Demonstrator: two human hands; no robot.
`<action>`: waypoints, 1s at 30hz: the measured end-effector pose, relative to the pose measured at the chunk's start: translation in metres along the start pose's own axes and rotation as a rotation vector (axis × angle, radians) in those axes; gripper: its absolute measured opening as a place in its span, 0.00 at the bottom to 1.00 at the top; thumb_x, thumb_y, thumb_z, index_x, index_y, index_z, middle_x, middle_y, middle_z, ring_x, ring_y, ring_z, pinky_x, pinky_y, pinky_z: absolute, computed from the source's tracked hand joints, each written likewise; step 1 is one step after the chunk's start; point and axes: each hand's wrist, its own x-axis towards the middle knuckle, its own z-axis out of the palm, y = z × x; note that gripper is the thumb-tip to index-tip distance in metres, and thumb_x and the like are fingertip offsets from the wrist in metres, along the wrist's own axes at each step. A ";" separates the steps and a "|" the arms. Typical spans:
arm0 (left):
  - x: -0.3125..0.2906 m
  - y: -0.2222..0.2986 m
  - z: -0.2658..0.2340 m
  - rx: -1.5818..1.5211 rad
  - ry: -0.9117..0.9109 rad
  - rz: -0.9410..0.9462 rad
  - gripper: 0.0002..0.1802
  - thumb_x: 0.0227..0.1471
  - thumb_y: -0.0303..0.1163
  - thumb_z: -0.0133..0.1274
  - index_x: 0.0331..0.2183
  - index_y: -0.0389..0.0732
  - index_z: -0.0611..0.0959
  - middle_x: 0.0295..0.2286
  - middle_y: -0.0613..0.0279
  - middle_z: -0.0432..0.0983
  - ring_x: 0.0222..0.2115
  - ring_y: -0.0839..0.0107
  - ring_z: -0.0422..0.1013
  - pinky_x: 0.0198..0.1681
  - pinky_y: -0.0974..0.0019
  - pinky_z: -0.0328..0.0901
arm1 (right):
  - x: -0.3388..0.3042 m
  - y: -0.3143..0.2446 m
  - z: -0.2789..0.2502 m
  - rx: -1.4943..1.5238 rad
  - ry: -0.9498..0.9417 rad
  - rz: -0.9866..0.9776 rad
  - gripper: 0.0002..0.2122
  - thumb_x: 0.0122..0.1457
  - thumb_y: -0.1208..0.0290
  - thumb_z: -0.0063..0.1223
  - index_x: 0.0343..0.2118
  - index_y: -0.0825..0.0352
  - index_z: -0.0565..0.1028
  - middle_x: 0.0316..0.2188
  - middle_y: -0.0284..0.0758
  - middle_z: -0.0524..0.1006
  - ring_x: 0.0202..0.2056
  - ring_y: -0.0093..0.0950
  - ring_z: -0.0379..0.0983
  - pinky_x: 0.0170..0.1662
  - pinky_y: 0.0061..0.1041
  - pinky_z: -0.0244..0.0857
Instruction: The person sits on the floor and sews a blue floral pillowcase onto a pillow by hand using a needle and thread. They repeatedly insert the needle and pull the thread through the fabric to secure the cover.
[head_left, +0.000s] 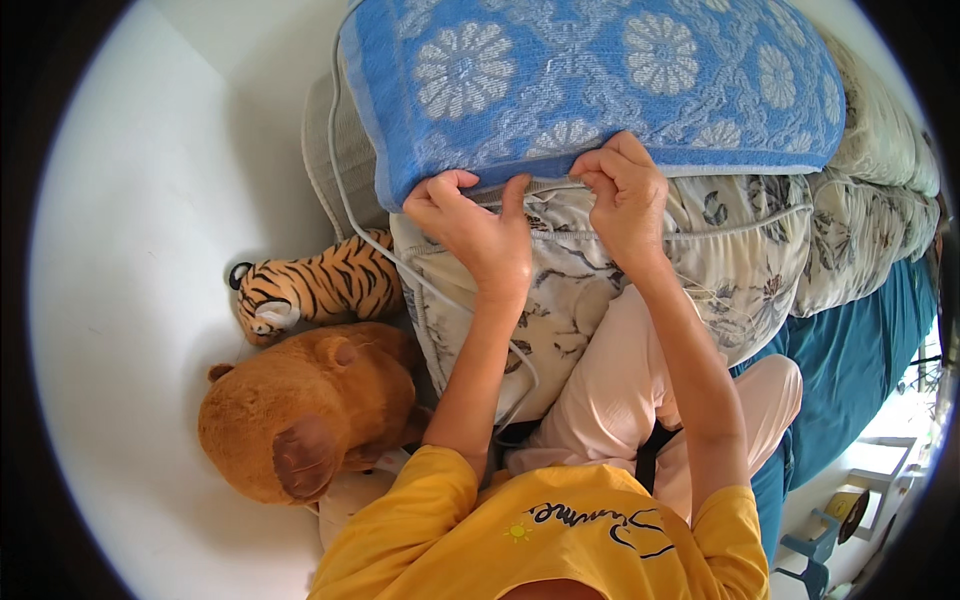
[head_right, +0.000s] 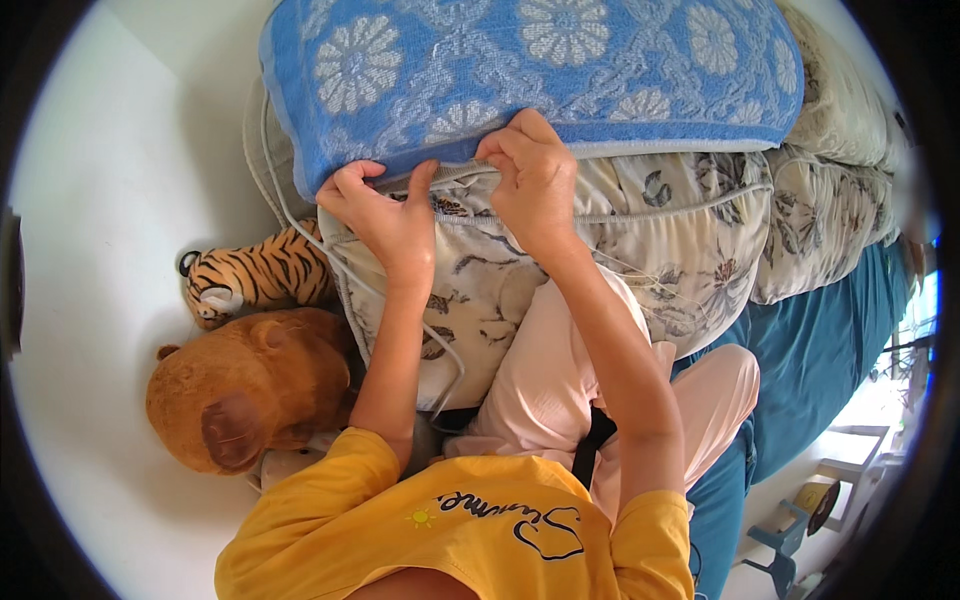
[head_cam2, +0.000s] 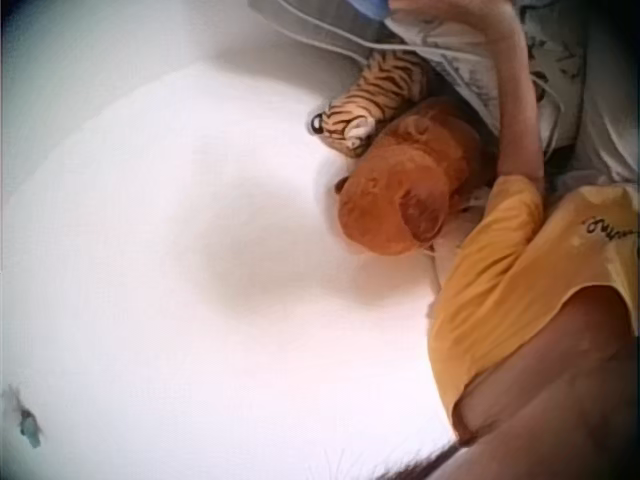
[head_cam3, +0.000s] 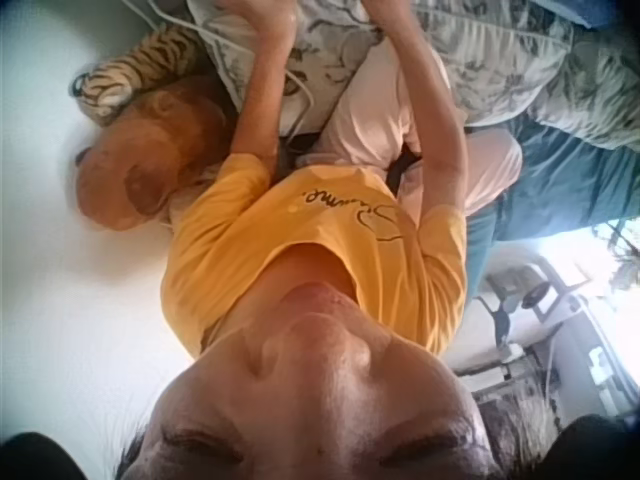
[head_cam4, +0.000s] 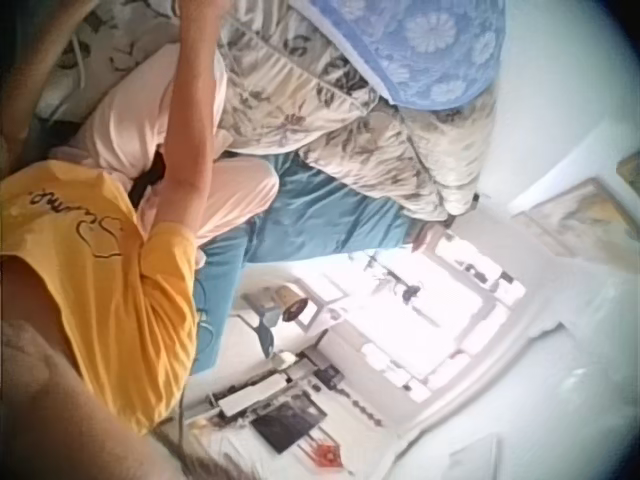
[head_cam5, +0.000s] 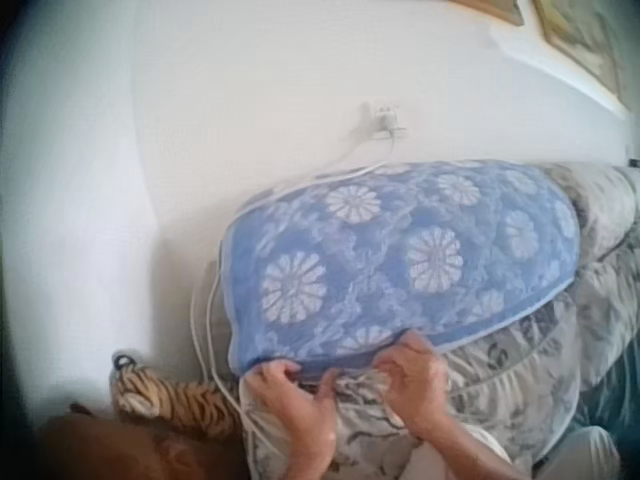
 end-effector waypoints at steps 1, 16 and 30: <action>-0.001 0.000 0.001 0.014 0.018 0.003 0.28 0.36 0.26 0.69 0.35 0.37 0.67 0.37 0.51 0.55 0.40 0.56 0.56 0.45 0.59 0.53 | 0.001 -0.002 -0.001 -0.015 -0.021 0.004 0.10 0.42 0.93 0.49 0.23 0.70 0.76 0.22 0.35 0.67 0.23 0.31 0.66 0.26 0.25 0.61; -0.008 -0.004 0.012 0.032 0.093 0.050 0.28 0.37 0.24 0.68 0.37 0.35 0.66 0.38 0.51 0.54 0.41 0.57 0.57 0.45 0.58 0.56 | -0.001 -0.010 0.003 -0.113 -0.026 0.010 0.09 0.44 0.92 0.50 0.24 0.70 0.76 0.23 0.36 0.68 0.24 0.33 0.70 0.27 0.25 0.62; -0.011 0.013 0.003 -0.952 -0.238 -1.063 0.17 0.51 0.33 0.61 0.32 0.26 0.79 0.28 0.53 0.77 0.25 0.65 0.77 0.25 0.71 0.73 | -0.006 -0.009 0.000 0.016 0.063 0.061 0.08 0.45 0.92 0.49 0.24 0.71 0.77 0.23 0.35 0.69 0.23 0.28 0.67 0.26 0.24 0.60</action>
